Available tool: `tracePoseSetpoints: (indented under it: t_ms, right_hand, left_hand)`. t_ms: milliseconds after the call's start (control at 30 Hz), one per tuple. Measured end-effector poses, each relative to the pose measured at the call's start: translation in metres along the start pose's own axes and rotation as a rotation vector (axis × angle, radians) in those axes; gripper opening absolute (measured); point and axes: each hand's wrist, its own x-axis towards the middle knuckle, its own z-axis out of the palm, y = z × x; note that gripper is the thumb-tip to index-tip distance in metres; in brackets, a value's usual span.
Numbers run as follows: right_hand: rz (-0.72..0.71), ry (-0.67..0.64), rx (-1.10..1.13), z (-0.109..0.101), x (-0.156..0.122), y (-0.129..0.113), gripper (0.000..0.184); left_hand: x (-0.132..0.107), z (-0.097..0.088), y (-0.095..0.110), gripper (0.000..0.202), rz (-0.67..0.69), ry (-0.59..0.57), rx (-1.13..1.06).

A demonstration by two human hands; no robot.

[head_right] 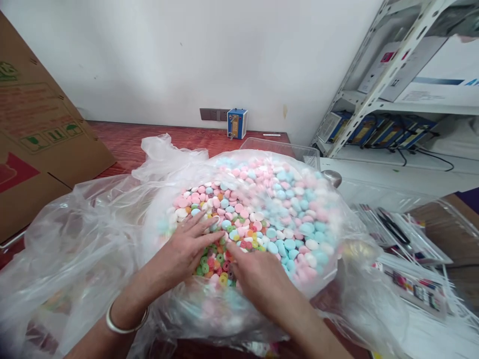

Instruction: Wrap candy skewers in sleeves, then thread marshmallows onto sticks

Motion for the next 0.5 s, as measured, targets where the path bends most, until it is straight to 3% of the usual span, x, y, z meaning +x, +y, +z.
tracePoseSetpoints:
  t_ms: [100,200,300,367,433,500]
  right_hand:
    - [-0.014,0.026,0.061,0.014,-0.022,-0.003,0.042]
    - [0.046,0.123,0.129,0.008,-0.028,0.007,0.034]
    - [0.217,0.21,0.04,-0.007,-0.012,0.018,0.031]
    - [0.283,0.267,-0.029,-0.013,0.007,0.021,0.03]
    - [0.256,0.301,-0.032,-0.014,0.027,0.021,0.028]
    - [0.199,0.309,0.013,-0.01,0.044,0.02,0.022]
  left_hand:
    - [-0.003,0.003,0.004,0.043,-0.087,-0.01,0.1]
    - [-0.002,0.001,0.004,0.031,-0.212,0.07,0.163]
    - [0.006,0.002,0.007,0.034,-0.198,0.104,0.129]
    - [0.015,0.006,0.013,0.045,-0.139,0.06,0.094]
    - [0.024,0.011,0.02,0.052,-0.072,-0.016,0.082]
    - [0.031,0.014,0.025,0.048,-0.039,-0.069,0.094]
